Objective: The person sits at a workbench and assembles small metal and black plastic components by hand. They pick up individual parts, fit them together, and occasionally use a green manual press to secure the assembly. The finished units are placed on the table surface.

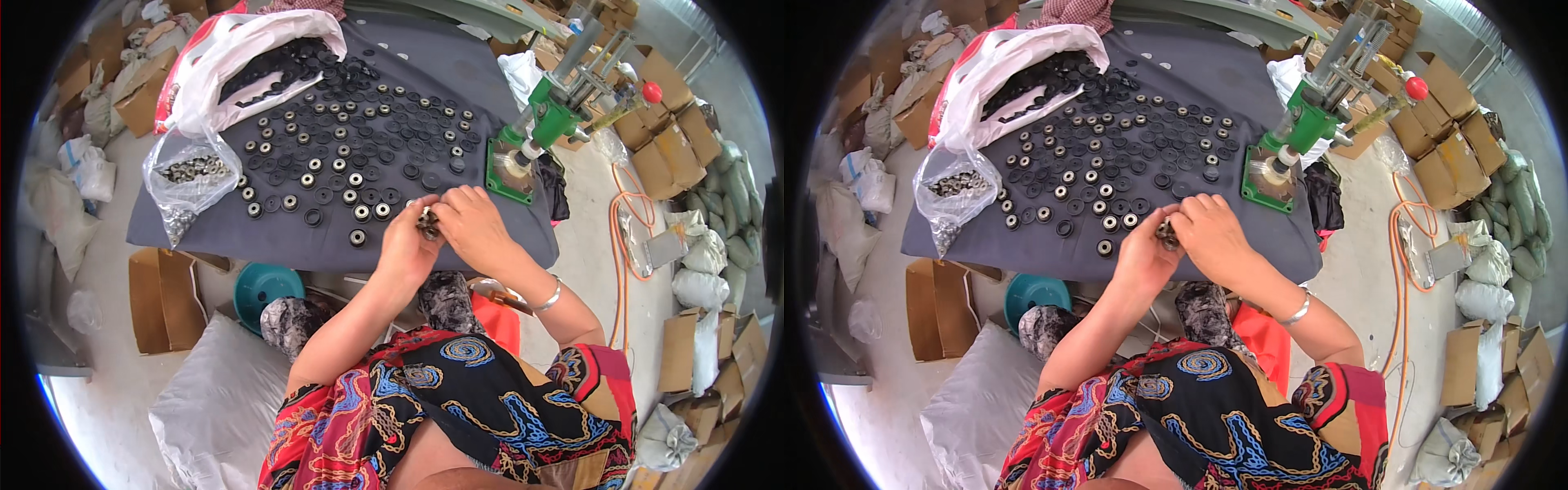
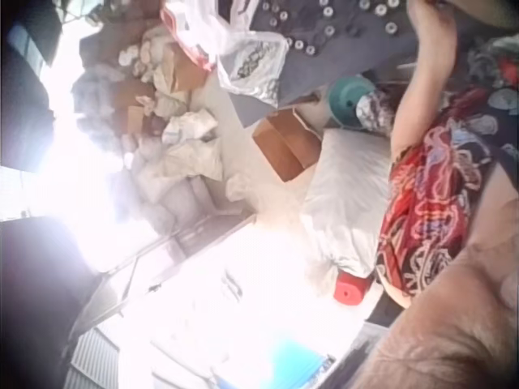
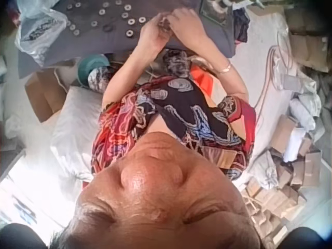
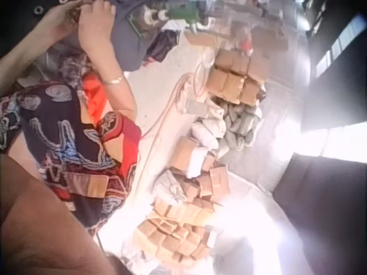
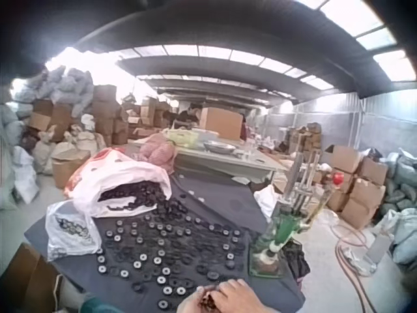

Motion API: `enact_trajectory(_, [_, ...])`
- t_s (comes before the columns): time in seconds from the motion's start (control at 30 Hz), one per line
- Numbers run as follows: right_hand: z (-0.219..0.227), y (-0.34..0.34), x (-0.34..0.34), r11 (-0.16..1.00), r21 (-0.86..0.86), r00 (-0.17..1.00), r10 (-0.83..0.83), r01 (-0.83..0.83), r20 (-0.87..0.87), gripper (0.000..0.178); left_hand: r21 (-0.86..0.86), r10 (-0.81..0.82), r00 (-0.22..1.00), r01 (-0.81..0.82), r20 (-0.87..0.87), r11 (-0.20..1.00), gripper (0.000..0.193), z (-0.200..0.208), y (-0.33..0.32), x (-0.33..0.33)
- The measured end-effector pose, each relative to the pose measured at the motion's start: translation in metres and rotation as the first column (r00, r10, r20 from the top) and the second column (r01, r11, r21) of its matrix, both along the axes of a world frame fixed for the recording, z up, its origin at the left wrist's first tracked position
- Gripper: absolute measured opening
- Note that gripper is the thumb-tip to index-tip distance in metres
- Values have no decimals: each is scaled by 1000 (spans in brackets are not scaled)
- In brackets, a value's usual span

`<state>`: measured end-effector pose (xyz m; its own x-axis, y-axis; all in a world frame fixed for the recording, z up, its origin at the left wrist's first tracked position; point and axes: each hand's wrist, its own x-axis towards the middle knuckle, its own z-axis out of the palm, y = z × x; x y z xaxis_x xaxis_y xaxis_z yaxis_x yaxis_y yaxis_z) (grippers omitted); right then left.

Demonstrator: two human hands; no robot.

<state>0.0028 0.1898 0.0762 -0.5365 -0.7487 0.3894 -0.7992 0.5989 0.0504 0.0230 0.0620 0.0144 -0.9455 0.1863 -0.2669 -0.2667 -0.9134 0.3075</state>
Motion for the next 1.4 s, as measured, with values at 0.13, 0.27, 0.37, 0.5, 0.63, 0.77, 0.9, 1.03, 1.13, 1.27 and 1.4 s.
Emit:
enact_trajectory(0.13, [5,22,4,992,-73,986,-93,104,137,12,1,-64,998,64,-22,998,24,0,22,-3])
enact_trajectory(0.27, [14,33,0,908,-318,858,-82,275,508,17,-4,-186,975,187,-119,982,17,-2,22,-6])
enact_trajectory(0.37, [13,31,-5,866,-377,784,-28,329,620,17,-42,-188,977,185,-101,982,16,-3,20,-6])
enact_trajectory(0.5, [3,23,-11,911,-360,889,-13,199,458,21,-121,-107,988,93,-110,988,15,-8,11,-5])
enact_trajectory(0.63, [5,8,-5,967,-238,935,-6,96,354,27,-180,7,996,-22,-85,983,13,-11,4,3])
enact_trajectory(0.77, [0,0,-10,979,-199,960,6,52,281,30,-162,55,994,-70,-95,984,11,-15,-3,5])
enact_trajectory(0.9, [1,-13,-32,978,-197,950,-9,75,313,23,-156,94,995,-99,-37,983,13,-7,-19,2])
enact_trajectory(1.03, [7,-26,-82,982,-132,921,-77,137,382,18,-51,325,945,-323,36,945,20,-5,-63,-18])
enact_trajectory(1.13, [-10,-35,-110,995,5,925,-92,97,368,19,75,443,896,-440,-24,895,24,-7,-97,-23])
enact_trajectory(1.27, [-27,-45,-122,975,207,933,-151,85,327,21,76,495,869,-493,2,866,25,-4,-107,-18])
enact_trajectory(1.4, [-35,-48,-127,961,258,937,-179,101,299,18,46,481,877,-480,-9,876,25,-4,-108,-15])
